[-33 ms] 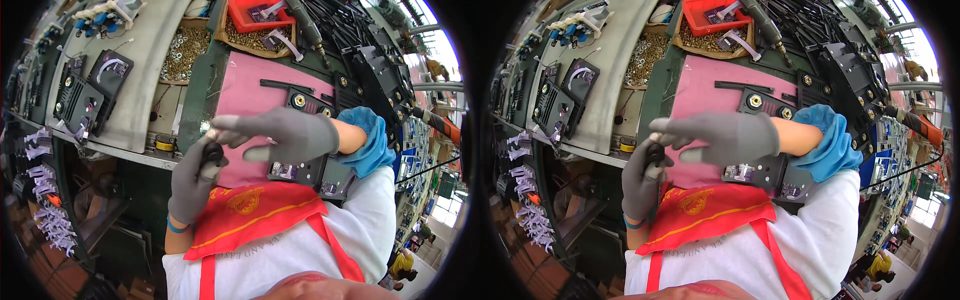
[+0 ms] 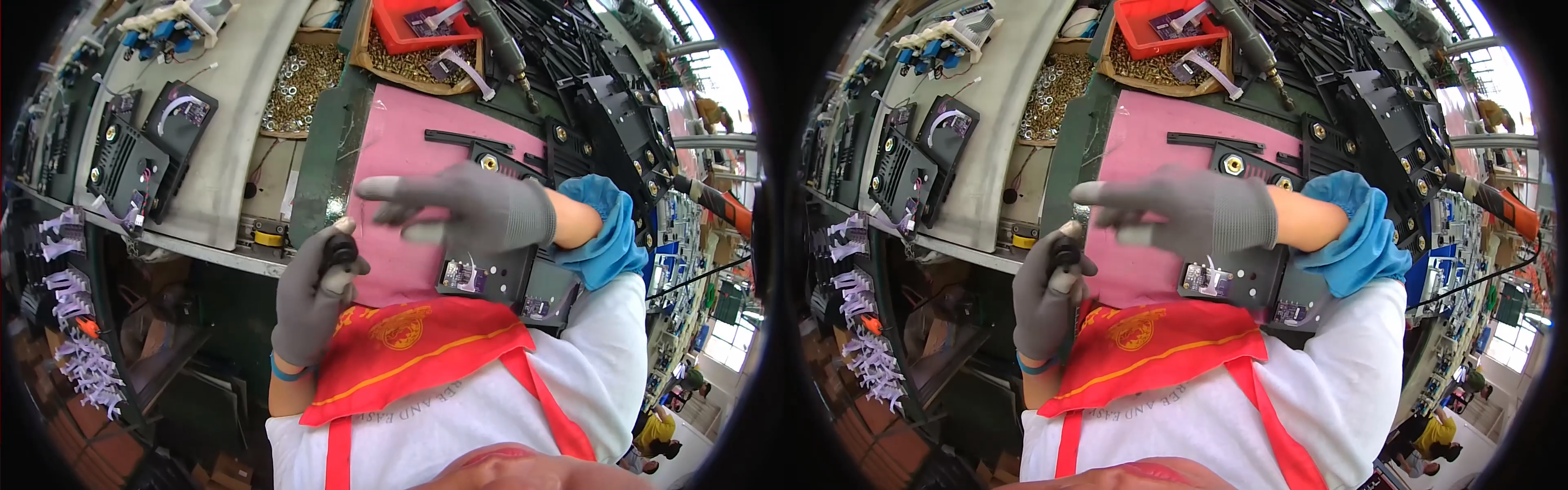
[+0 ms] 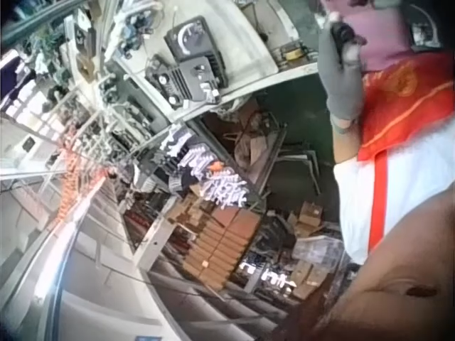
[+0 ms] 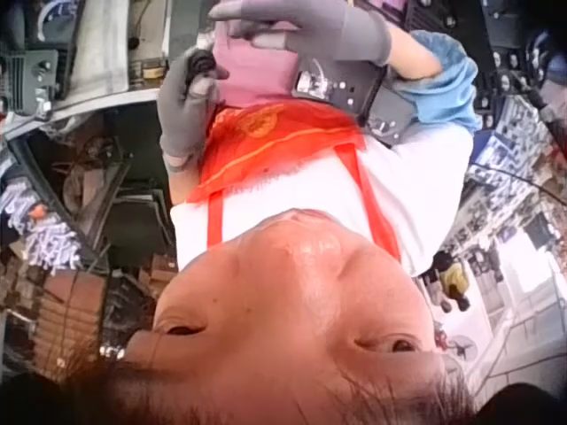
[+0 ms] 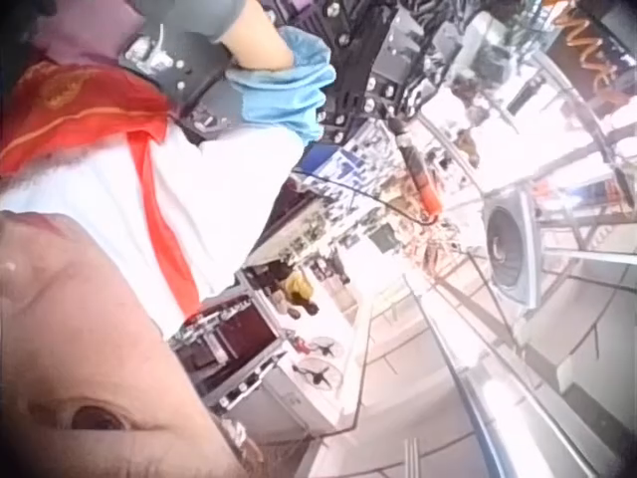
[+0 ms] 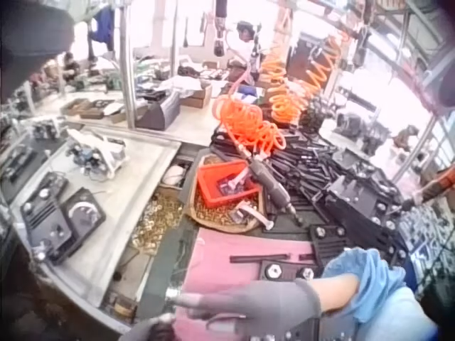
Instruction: Assembling the front control panel of an arc welding machine and fetching internal connector parts.
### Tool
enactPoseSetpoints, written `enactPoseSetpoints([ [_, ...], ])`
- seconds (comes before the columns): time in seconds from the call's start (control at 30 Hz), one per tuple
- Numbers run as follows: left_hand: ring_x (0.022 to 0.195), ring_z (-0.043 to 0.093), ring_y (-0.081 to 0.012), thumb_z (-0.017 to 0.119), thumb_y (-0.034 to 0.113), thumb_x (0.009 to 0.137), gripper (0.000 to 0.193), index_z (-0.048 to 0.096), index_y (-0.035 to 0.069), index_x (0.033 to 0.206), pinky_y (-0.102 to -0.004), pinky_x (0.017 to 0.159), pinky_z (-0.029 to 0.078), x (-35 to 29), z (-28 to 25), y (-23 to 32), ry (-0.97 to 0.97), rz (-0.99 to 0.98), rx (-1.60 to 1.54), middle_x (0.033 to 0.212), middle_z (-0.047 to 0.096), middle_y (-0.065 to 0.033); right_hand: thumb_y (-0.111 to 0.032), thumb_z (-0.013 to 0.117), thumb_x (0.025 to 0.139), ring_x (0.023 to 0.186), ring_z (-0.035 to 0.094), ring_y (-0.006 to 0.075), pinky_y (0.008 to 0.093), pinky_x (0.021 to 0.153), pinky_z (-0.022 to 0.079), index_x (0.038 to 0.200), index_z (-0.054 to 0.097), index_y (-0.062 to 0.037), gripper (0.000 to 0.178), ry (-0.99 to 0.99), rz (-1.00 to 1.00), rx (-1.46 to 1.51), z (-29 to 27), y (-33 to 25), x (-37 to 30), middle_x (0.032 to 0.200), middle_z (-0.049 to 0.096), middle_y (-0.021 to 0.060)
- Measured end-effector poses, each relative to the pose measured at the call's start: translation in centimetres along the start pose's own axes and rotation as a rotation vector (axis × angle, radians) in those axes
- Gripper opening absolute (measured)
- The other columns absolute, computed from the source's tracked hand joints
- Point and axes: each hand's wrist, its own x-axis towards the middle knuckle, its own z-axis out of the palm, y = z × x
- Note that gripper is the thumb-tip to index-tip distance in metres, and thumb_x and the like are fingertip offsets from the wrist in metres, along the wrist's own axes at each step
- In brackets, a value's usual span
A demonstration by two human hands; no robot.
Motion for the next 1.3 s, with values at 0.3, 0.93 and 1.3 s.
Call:
enactPoseSetpoints([
  [0.3, 0.052, 0.042, -0.0039, 0.048, 0.009, 0.091, 0.04, 0.044, -0.004, 0.129, -0.0223, 0.054, 0.045, 0.0, -0.7, 0.3, 0.152, -0.165, -0.421, 0.104, 0.062, -0.0164, -0.02, 0.067, 0.071, 0.099, 0.054, 0.0232, 0.0465, 0.096, 0.035, 0.082, 0.065, -0.0164, 0.012, -0.591, 0.021, -0.964, 0.6, 4.1, -1.9, 0.079, 0.059, 0.0011],
  [0.93, 0.043, 0.042, -0.0092, 0.046, 0.012, 0.09, 0.023, 0.057, -0.005, 0.1, -0.0254, 0.046, 0.042, 1.7, -2.0, -2.1, 0.238, -0.223, -0.762, 0.059, 0.05, -0.0037, -0.013, 0.067, 0.066, 0.085, 0.063, 0.0261, 0.0369, 0.074, 0.055, 0.089, 0.065, -0.0061, 0.024, 0.257, -0.809, -1.222, 1.9, -1.2, 3.1, 0.093, 0.062, 0.0108],
  [1.3, 0.072, 0.062, -0.0183, 0.051, 0.018, 0.081, 0.034, 0.056, -0.006, 0.106, -0.0295, 0.07, 0.048, -0.2, -4.9, -5.0, -0.096, -0.181, -0.986, 0.087, 0.065, -0.0131, -0.027, 0.066, 0.08, 0.096, 0.06, 0.0295, 0.0426, 0.086, 0.047, 0.107, 0.06, -0.0091, 0.033, -0.162, -0.593, -0.669, 1.1, 1.7, 4.4, 0.106, 0.062, 0.0111],
])
